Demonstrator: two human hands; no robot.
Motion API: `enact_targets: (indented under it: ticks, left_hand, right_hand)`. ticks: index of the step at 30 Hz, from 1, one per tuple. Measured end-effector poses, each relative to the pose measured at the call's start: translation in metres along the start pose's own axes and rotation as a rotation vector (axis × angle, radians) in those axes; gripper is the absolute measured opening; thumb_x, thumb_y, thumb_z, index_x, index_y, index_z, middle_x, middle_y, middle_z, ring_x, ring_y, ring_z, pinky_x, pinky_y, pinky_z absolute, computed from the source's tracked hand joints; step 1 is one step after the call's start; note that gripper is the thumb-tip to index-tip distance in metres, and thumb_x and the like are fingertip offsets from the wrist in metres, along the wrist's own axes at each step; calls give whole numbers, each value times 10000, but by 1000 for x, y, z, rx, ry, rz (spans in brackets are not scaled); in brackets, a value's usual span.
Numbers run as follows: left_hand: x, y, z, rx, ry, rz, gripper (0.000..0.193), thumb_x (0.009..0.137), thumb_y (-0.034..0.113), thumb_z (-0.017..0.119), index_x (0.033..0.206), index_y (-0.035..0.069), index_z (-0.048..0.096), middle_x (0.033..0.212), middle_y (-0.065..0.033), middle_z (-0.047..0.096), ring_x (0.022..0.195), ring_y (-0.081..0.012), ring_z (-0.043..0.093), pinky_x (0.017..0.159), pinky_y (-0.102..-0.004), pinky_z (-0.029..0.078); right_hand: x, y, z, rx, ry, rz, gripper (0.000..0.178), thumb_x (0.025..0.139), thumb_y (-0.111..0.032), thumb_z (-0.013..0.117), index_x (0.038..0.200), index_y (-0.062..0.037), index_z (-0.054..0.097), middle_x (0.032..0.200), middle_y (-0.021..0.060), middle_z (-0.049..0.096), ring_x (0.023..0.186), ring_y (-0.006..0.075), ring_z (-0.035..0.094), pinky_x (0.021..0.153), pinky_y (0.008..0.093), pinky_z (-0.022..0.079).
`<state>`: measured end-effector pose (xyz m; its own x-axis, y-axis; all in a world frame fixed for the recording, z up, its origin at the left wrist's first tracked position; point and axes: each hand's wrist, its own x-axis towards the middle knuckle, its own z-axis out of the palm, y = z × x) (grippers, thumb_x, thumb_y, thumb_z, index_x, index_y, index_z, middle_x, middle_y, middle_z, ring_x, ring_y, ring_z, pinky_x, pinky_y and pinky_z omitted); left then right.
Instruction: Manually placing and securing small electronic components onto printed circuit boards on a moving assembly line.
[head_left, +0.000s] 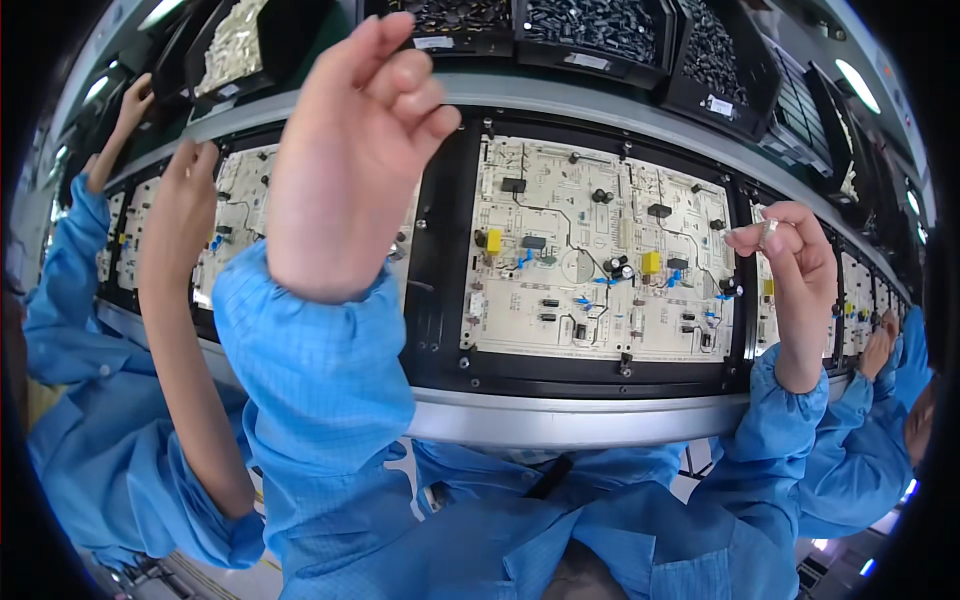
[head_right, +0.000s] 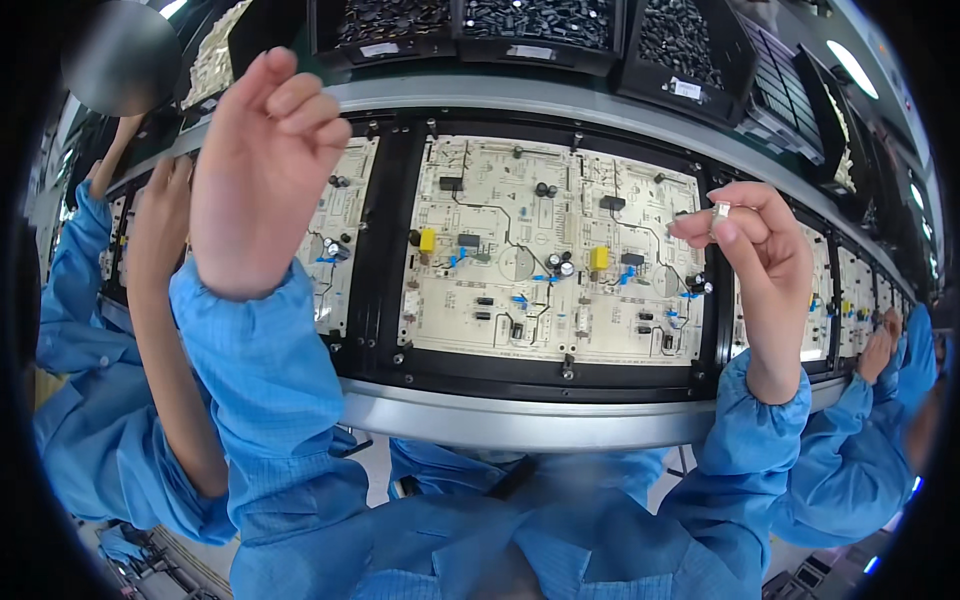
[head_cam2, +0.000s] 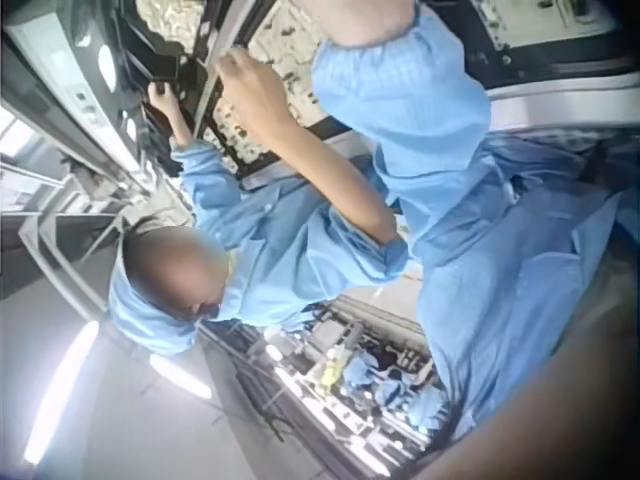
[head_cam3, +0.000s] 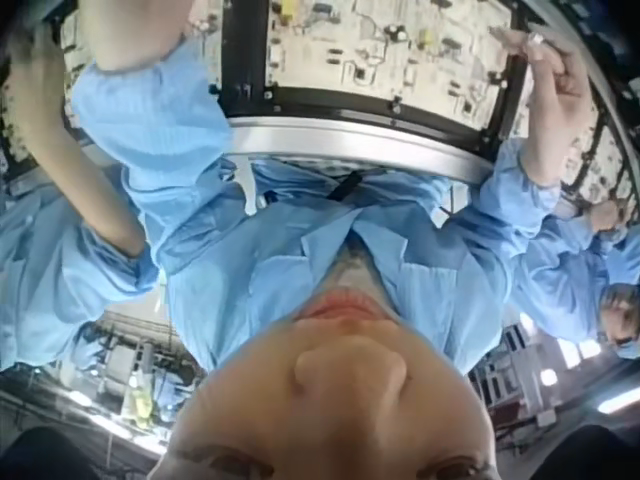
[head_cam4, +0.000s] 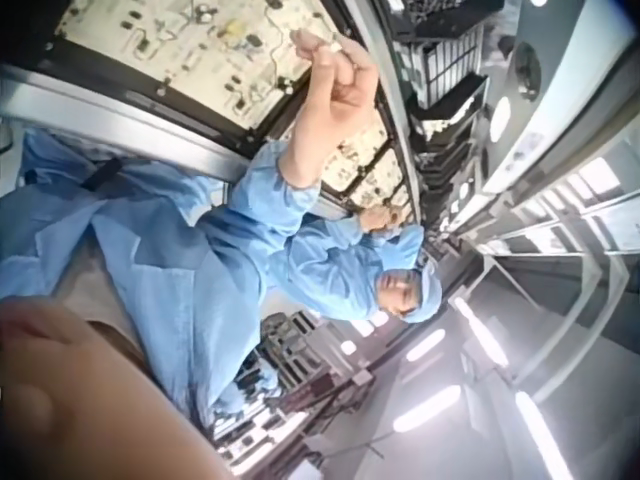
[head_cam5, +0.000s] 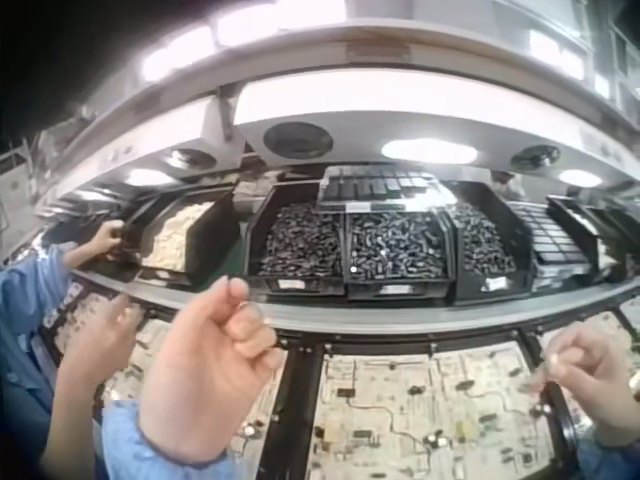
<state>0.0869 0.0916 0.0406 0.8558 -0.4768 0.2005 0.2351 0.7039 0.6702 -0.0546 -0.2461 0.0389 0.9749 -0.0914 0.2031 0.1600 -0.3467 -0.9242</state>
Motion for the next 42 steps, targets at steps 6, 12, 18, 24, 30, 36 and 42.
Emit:
enact_targets:
  ticks: [6,12,18,24,30,36,42]
  left_hand:
    - [-2,-8,12,-22,23,-3,128,1019,173,416,1054,80,497,799,20,398,739,-96,394,739,-271,368]
    - [-1,-12,16,-25,13,-39,131,1022,173,408,1053,80,496,786,24,392,739,-98,395,731,-271,361]
    - [-1,-12,16,-51,-10,-47,135,1024,166,401,1047,73,496,794,18,399,747,-101,401,746,-277,365]
    - [0,-14,14,-46,-20,-53,124,1018,156,413,1038,65,495,802,14,405,754,-104,406,759,-281,372]
    - [1,-15,14,-29,3,-45,109,1013,150,425,1025,65,492,803,11,409,755,-105,409,760,-278,378]
    - [2,-17,14,-11,21,-49,103,1012,149,427,1020,67,490,800,9,406,750,-106,407,757,-278,380]
    - [4,-20,10,-32,31,-56,185,987,204,486,1030,39,557,787,1,459,725,-114,444,739,-292,418]
  right_hand:
    - [-2,9,-4,-43,21,-20,153,932,10,528,1084,15,548,1024,115,650,923,158,610,874,278,458]
    - [-1,13,-14,-308,5,-96,155,870,73,565,1007,6,590,1077,94,585,1007,141,550,851,242,420]
    - [-7,17,-6,-333,-19,-21,168,879,61,586,1041,16,591,1034,58,595,967,114,560,860,239,430]
    - [-7,15,0,-341,18,-46,202,877,50,611,1074,5,603,884,12,602,817,58,539,733,200,431]
    - [-8,16,-3,-283,-11,43,187,922,8,577,1107,17,591,903,21,621,812,65,576,727,195,446]
    - [-9,14,-4,-307,-13,-14,128,924,0,578,1049,14,602,876,24,616,769,61,577,696,192,442]
    - [-13,14,-11,-409,-89,-12,130,862,52,618,985,8,613,877,39,627,798,91,632,739,207,473]
